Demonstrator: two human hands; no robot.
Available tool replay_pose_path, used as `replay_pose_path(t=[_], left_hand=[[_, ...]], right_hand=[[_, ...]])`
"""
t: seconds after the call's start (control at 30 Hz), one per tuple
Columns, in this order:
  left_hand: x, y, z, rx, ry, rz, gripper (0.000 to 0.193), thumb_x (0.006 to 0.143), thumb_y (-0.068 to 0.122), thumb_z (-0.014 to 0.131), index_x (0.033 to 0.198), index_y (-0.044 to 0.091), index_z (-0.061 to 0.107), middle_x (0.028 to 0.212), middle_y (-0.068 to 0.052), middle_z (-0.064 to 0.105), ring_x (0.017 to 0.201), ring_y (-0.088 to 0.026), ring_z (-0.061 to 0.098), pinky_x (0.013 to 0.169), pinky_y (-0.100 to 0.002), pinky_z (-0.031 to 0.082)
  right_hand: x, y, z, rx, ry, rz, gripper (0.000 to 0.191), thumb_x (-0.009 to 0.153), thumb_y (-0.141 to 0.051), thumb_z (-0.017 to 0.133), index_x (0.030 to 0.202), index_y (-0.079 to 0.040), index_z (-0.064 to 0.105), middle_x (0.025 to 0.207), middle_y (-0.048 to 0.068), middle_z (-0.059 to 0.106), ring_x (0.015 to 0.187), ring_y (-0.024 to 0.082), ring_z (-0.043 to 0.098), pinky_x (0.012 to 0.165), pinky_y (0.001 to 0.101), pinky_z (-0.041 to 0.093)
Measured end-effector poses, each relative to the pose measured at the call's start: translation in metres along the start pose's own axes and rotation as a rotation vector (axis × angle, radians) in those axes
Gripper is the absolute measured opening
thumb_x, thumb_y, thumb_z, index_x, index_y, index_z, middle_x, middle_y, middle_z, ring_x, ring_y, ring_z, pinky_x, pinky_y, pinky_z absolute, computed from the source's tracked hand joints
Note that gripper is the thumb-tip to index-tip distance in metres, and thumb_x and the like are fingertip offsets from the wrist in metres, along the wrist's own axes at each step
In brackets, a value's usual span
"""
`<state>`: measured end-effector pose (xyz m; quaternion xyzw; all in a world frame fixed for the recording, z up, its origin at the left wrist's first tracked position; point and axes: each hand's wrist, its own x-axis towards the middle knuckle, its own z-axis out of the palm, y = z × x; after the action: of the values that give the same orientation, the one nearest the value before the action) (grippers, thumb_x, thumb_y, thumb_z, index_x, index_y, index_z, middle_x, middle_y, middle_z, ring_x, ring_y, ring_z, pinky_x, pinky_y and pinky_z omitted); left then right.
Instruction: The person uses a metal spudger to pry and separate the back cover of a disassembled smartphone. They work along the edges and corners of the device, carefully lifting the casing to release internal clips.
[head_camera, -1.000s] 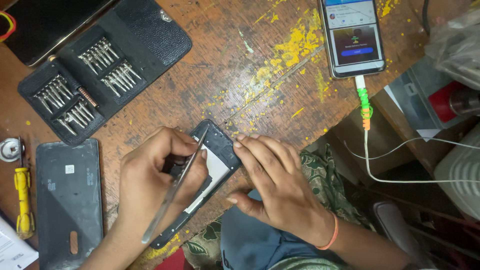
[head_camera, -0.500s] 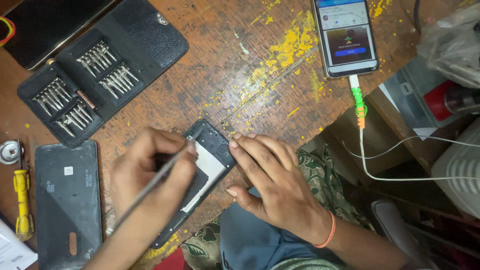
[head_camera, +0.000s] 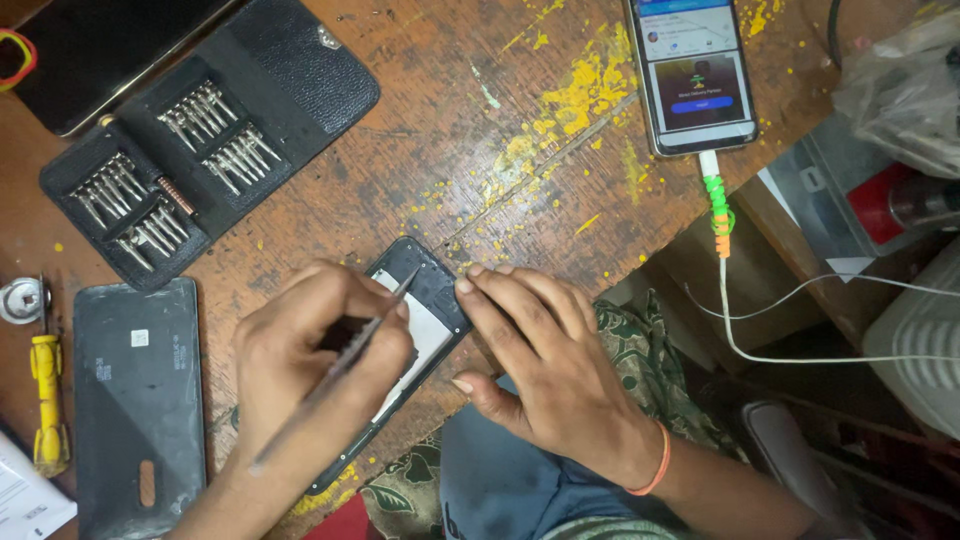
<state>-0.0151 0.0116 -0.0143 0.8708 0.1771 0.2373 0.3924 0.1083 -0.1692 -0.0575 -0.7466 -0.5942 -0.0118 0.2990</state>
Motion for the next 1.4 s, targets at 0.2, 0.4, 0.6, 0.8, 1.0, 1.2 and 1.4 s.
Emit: replay_pose_path(t=[0.2, 0.4, 0.6, 0.8, 1.0, 1.2, 1.4], left_hand=[[-0.004, -0.002, 0.001, -0.075, 0.039, -0.212, 0.015, 0.088, 0.008, 0.075, 0.084, 0.003, 0.062, 0.071, -0.003, 0.068, 0.063, -0.007, 0.065, 0.058, -0.023, 0.050], [-0.007, -0.008, 0.001, -0.102, 0.074, -0.159, 0.018, 0.090, 0.009, 0.077, 0.086, 0.002, 0.061, 0.072, -0.003, 0.066, 0.064, -0.006, 0.061, 0.059, -0.024, 0.049], [-0.003, -0.011, 0.002, -0.126, 0.048, -0.111, 0.017, 0.096, 0.009, 0.074, 0.092, 0.001, 0.059, 0.078, -0.005, 0.066, 0.069, -0.008, 0.064, 0.062, -0.026, 0.050], [-0.004, -0.009, 0.001, -0.135, -0.013, -0.106, 0.017, 0.100, 0.010, 0.071, 0.096, 0.002, 0.056, 0.084, -0.006, 0.065, 0.072, -0.012, 0.063, 0.065, -0.028, 0.050], [-0.004, -0.009, 0.000, -0.117, -0.027, -0.039, 0.017, 0.101, 0.009, 0.071, 0.096, 0.002, 0.056, 0.087, -0.007, 0.064, 0.076, -0.016, 0.064, 0.068, -0.030, 0.051], [-0.005, -0.011, -0.003, -0.099, -0.025, 0.004, 0.016, 0.100, 0.005, 0.071, 0.096, 0.002, 0.057, 0.091, -0.009, 0.065, 0.081, -0.020, 0.067, 0.071, -0.031, 0.051], [-0.005, -0.013, 0.001, -0.099, -0.003, 0.023, 0.016, 0.101, 0.006, 0.071, 0.097, 0.002, 0.056, 0.092, -0.008, 0.065, 0.080, -0.019, 0.067, 0.073, -0.031, 0.052]], right_hand=[[0.000, 0.003, 0.004, 0.000, 0.021, -0.006, 0.061, 0.101, -0.042, 0.060, 0.142, 0.003, 0.053, 0.142, 0.017, 0.055, 0.132, 0.036, 0.051, 0.110, 0.0502, 0.039], [0.003, -0.003, 0.007, 0.044, 0.053, 0.049, 0.050, 0.095, -0.032, 0.072, 0.126, 0.004, 0.057, 0.140, 0.017, 0.055, 0.131, 0.038, 0.051, 0.114, 0.0504, 0.039], [0.022, -0.006, -0.008, 0.087, 0.040, 0.130, 0.052, 0.084, -0.034, 0.089, 0.116, -0.002, 0.065, 0.132, 0.009, 0.063, 0.124, 0.028, 0.057, 0.108, 0.0432, 0.044], [0.034, 0.001, -0.016, -0.013, -0.009, 0.113, 0.062, 0.070, -0.037, 0.090, 0.121, -0.007, 0.073, 0.127, 0.007, 0.064, 0.109, 0.029, 0.055, 0.097, 0.0421, 0.043], [0.033, 0.002, -0.013, 0.011, -0.021, 0.148, 0.058, 0.070, -0.040, 0.090, 0.117, -0.009, 0.077, 0.128, 0.003, 0.066, 0.109, 0.027, 0.055, 0.097, 0.0394, 0.044], [0.035, 0.001, -0.014, -0.006, -0.017, 0.131, 0.055, 0.069, -0.038, 0.088, 0.111, -0.006, 0.077, 0.125, 0.005, 0.066, 0.107, 0.028, 0.055, 0.096, 0.0405, 0.045], [0.039, -0.001, -0.015, -0.014, -0.018, 0.126, 0.055, 0.070, -0.039, 0.088, 0.112, -0.005, 0.077, 0.125, 0.005, 0.066, 0.105, 0.028, 0.055, 0.095, 0.0405, 0.044]])
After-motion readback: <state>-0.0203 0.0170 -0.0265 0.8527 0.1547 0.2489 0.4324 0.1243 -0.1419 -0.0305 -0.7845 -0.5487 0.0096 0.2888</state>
